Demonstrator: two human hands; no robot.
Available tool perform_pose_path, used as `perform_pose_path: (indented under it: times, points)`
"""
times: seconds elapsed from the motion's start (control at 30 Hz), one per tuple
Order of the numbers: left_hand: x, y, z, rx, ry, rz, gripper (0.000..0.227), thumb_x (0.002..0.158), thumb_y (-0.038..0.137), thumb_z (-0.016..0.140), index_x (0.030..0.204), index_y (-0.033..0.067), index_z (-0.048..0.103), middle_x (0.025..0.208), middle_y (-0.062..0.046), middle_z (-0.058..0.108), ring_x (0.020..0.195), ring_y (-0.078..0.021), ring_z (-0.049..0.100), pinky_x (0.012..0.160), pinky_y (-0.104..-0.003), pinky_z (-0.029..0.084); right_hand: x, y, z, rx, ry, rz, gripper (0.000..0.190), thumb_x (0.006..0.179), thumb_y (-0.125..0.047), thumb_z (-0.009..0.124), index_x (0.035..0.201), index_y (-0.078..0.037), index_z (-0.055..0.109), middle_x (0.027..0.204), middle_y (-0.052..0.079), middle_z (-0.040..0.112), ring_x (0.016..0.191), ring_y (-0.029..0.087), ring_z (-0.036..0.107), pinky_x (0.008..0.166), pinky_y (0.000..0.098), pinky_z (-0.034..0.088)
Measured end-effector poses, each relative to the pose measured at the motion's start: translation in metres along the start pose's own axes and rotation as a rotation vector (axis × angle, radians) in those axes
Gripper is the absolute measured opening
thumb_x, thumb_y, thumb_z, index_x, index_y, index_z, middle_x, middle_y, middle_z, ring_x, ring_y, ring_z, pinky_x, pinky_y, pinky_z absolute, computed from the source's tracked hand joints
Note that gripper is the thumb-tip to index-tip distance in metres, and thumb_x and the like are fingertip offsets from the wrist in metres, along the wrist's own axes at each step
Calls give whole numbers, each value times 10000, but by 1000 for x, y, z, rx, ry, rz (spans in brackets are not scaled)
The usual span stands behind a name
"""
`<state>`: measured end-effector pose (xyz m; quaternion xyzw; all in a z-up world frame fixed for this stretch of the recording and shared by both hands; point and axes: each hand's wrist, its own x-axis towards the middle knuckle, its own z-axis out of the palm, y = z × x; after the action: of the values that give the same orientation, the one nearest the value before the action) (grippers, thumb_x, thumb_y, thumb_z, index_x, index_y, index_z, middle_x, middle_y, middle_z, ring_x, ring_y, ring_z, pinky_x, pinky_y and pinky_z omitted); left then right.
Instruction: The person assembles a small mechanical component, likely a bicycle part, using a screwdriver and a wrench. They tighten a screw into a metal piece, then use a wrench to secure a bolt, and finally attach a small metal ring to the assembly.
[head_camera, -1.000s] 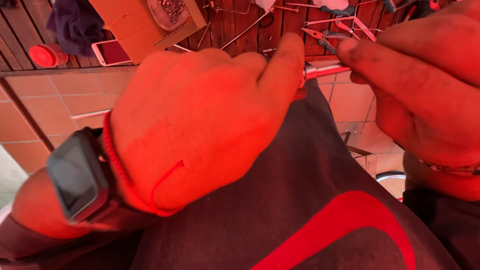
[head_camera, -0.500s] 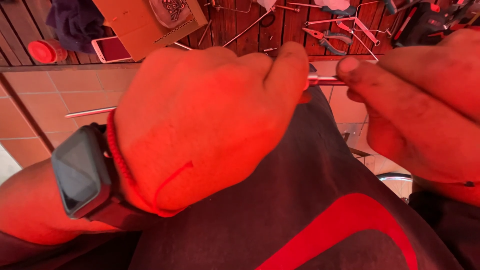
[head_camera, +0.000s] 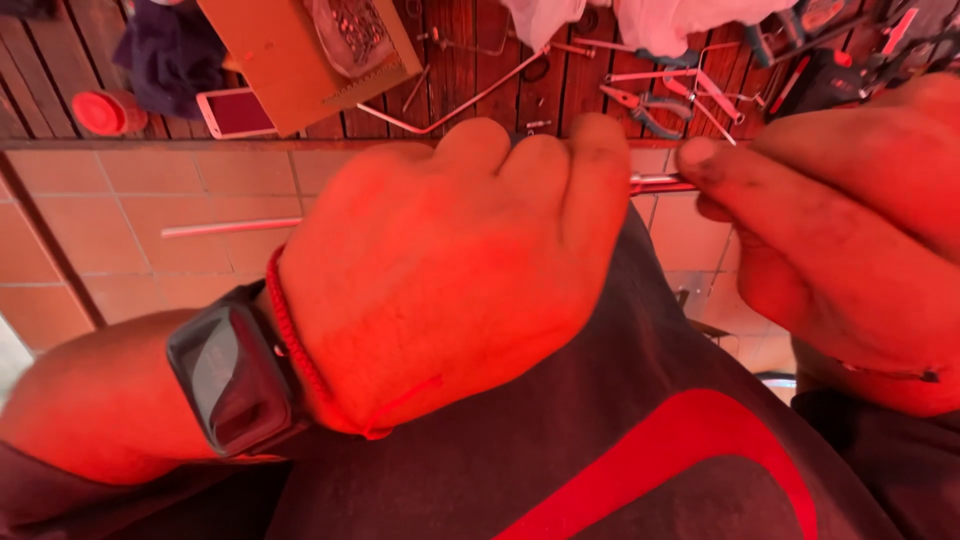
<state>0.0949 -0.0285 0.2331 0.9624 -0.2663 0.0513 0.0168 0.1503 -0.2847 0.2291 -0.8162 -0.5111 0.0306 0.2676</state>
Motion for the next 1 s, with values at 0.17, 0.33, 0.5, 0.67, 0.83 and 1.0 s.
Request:
perform_pose_path:
  times: [0.17, 0.33, 0.5, 0.67, 0.83, 1.0]
  points:
    - [-5, -5, 1, -47, 101, -31, 264, 1058, 207, 668, 1297, 116, 737, 855, 33, 548, 749, -174, 539, 525, -313, 445, 8, 7, 24, -16, 188, -42, 192, 1097, 4, 675, 1058, 129, 816, 961, 261, 753, 748, 376, 618, 650, 473, 441]
    - [-5, -10, 4, -212, 250, -47, 103, 1097, 109, 700, 1171, 67, 759, 1001, -7, 648, 775, -211, 512, 580, -352, 469, 13, 7, 43, 118, 290, 28, 151, 1050, 49, 675, 973, 152, 753, 925, 283, 721, 740, 364, 618, 672, 425, 484]
    - [-4, -16, 17, -216, 293, 9, 76, 1087, 69, 689, 1125, 37, 746, 903, -9, 550, 762, -198, 474, 589, -321, 445, 12, 5, 52, 58, 295, 78, 73, 1043, 162, 706, 1034, 139, 775, 956, 253, 721, 775, 351, 676, 675, 379, 530]
    - [-9, -21, 33, -237, 236, 19, 48, 1075, 67, 673, 1096, 27, 687, 866, -39, 537, 719, -232, 516, 583, -374, 476, 22, 6, 57, 47, 282, 42, 199, 1076, 132, 586, 1026, 120, 779, 934, 212, 731, 768, 340, 671, 669, 398, 527]
    - [-37, -25, 93, -338, 46, -45, 98, 997, 73, 587, 1088, 54, 618, 878, -72, 521, 756, -288, 534, 582, -431, 490, 35, 25, 88, 19, 101, 39, 176, 1115, 0, 633, 1177, 21, 796, 1040, 159, 704, 902, 334, 701, 777, 415, 551]
    - [-90, -33, 177, -963, 21, -345, 78, 1004, 82, 679, 1006, 10, 709, 785, -114, 621, 686, -311, 599, 629, -434, 442, 60, 68, 158, 148, -133, -58, 146, 1064, -200, 687, 1118, -70, 652, 1060, 137, 613, 937, 353, 588, 845, 485, 464]
